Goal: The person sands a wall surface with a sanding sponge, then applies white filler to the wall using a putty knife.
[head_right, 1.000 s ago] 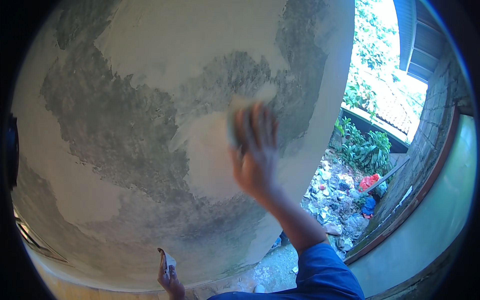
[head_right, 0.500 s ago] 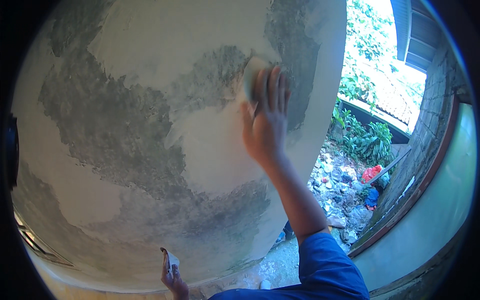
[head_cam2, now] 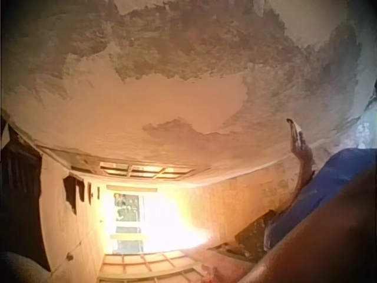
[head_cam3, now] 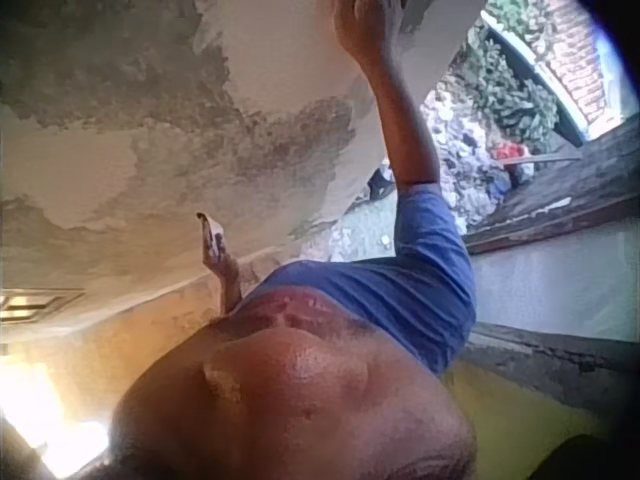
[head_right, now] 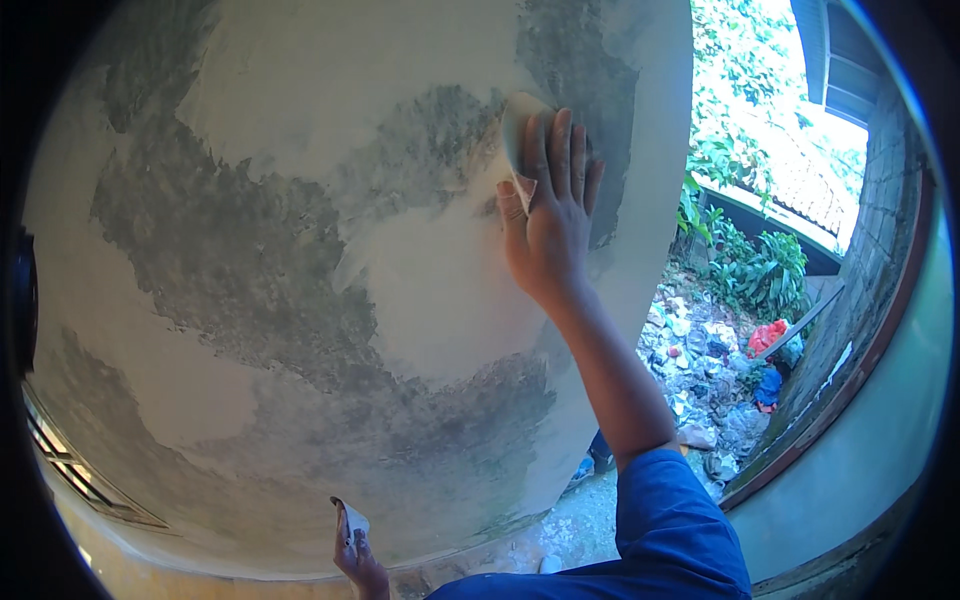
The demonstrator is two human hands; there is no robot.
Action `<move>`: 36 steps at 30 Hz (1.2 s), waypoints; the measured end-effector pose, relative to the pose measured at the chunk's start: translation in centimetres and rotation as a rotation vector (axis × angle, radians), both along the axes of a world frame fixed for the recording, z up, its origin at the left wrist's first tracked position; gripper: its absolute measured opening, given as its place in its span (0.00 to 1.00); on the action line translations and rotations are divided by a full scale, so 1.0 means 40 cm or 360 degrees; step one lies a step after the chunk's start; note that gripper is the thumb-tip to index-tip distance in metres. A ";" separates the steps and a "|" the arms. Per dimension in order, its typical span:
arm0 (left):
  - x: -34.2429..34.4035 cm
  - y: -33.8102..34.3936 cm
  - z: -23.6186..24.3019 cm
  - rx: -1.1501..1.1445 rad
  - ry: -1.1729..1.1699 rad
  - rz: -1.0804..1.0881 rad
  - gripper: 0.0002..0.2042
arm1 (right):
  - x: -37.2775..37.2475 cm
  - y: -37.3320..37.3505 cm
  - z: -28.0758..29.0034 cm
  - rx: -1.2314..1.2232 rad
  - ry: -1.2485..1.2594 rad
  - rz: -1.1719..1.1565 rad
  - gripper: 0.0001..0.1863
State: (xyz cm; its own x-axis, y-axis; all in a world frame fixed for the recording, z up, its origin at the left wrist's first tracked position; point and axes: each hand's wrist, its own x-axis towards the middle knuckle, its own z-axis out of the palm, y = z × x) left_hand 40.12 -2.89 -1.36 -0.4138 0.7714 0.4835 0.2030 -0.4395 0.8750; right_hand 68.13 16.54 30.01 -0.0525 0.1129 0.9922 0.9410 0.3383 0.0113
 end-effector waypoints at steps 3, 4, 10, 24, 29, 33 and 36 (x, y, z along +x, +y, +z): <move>0.004 0.001 -0.005 -0.0014 -0.0030 0.0064 0.21 | -0.060 0.003 -0.120 -0.0140 -0.0059 0.0054 0.36; 0.012 0.005 -0.006 0.0019 -0.0031 0.0057 0.21 | -0.071 -0.013 -0.183 -0.0245 -0.0154 0.0065 0.37; 0.049 0.002 0.007 0.0008 0.0014 0.0040 0.21 | -0.039 -0.028 -0.324 -0.0265 -0.0534 0.0202 0.36; 0.195 0.043 0.013 0.0136 0.0035 0.0187 0.18 | -0.021 -0.028 -0.336 -0.0387 -0.0514 0.0233 0.38; 0.227 0.048 -0.003 0.0071 0.0013 0.0308 0.18 | 0.003 -0.013 -0.182 -0.0256 -0.0544 0.0360 0.37; 0.285 0.092 0.016 0.0066 0.0128 0.0341 0.18 | 0.010 0.006 -0.047 -0.0116 -0.0415 0.0443 0.36; 0.334 0.114 0.049 0.0137 0.0169 0.0300 0.18 | 0.033 0.002 -0.142 -0.0190 -0.0551 0.0402 0.37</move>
State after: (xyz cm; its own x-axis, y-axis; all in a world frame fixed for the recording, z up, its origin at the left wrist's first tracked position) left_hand 53.49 1.69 0.61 -0.4901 0.6391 0.5927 0.3775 -0.4573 0.8052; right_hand 69.47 16.61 24.34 -0.4200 0.1665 0.8921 0.7763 0.5752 0.2581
